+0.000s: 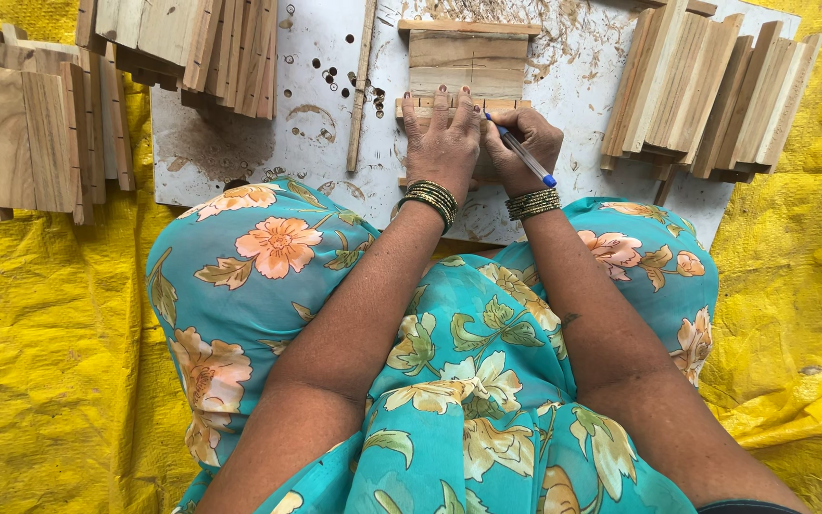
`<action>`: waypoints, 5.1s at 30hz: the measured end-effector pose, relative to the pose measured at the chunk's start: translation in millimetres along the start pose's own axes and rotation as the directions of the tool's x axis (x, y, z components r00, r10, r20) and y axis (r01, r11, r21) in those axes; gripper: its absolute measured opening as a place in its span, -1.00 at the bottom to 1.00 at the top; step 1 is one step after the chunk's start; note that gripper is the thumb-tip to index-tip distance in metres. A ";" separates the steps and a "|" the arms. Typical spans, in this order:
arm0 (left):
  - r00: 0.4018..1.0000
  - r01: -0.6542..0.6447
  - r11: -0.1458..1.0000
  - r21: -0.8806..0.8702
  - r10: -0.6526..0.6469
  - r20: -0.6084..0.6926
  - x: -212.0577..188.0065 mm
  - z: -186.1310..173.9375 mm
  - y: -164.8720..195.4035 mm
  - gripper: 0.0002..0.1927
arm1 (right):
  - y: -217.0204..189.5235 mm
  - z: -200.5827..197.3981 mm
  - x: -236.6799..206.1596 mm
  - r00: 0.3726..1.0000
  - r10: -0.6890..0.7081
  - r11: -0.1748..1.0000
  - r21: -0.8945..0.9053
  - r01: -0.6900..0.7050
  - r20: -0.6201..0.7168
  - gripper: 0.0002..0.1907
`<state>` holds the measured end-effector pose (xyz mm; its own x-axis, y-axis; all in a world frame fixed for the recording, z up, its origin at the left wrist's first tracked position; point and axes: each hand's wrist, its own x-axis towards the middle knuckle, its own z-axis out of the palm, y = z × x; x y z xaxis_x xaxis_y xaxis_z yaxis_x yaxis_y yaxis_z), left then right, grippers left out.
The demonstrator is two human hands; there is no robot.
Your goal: The person sits on a tarp with a white board holding stacks of small wooden pieces. They pick up wooden pieces, hold them against a template piece, and mark lines on them with a pen, then set the marked pieces into stacks beside the board.
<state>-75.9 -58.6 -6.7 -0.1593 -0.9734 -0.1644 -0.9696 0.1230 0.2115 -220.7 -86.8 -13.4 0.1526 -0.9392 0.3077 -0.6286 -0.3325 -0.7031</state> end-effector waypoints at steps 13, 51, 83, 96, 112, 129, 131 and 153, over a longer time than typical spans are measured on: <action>0.998 -0.010 0.999 0.054 0.007 0.060 -2.0 -14.2 -0.5 0.11 | 1.6 -2.5 1.9 0.987 0.162 0.979 0.129 -0.158 -0.022 -0.93; 0.987 0.115 0.991 0.062 -0.121 0.108 -3.8 -21.2 -20.0 -0.53 | -52.0 25.9 13.5 1.000 0.010 1.000 0.017 -0.009 -0.021 -0.89; 0.989 0.116 0.991 0.072 -0.122 0.080 -5.5 -19.7 -20.9 -0.52 | -50.6 26.5 11.0 1.000 -0.013 1.000 -0.025 0.012 -0.013 -0.88; 0.988 0.123 0.990 0.074 -0.128 0.082 -5.4 -18.4 -21.0 -0.53 | -49.5 26.8 9.6 1.000 -0.010 1.000 0.011 0.010 -0.016 -0.87; 0.988 0.116 0.990 0.080 -0.123 0.092 -4.8 -13.6 -20.4 -0.53 | -44.4 27.5 7.5 1.000 -0.015 1.000 0.009 0.015 -0.014 -0.86; 0.968 0.200 0.966 0.162 -0.221 0.123 -9.1 -28.0 -53.9 -0.32 | -57.0 23.3 1.6 0.981 0.196 0.930 0.315 -0.187 0.004 -0.90; 0.937 0.261 0.959 0.110 -0.279 0.208 -12.9 -32.6 -61.1 -0.34 | -68.3 29.9 1.4 0.978 0.207 0.949 0.239 -0.205 0.016 -0.89; 0.869 0.332 0.943 0.003 -0.308 0.387 -13.8 -50.2 -49.1 -0.42 | -87.5 51.6 15.9 0.999 0.036 0.996 0.078 -0.034 -0.026 -0.89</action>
<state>-16.8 -60.9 33.5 0.0878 -0.8095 -0.5805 -0.9681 -0.2067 0.1418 -123.9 -77.2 19.9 0.1099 -0.9481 0.2983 -0.5721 -0.3057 -0.7611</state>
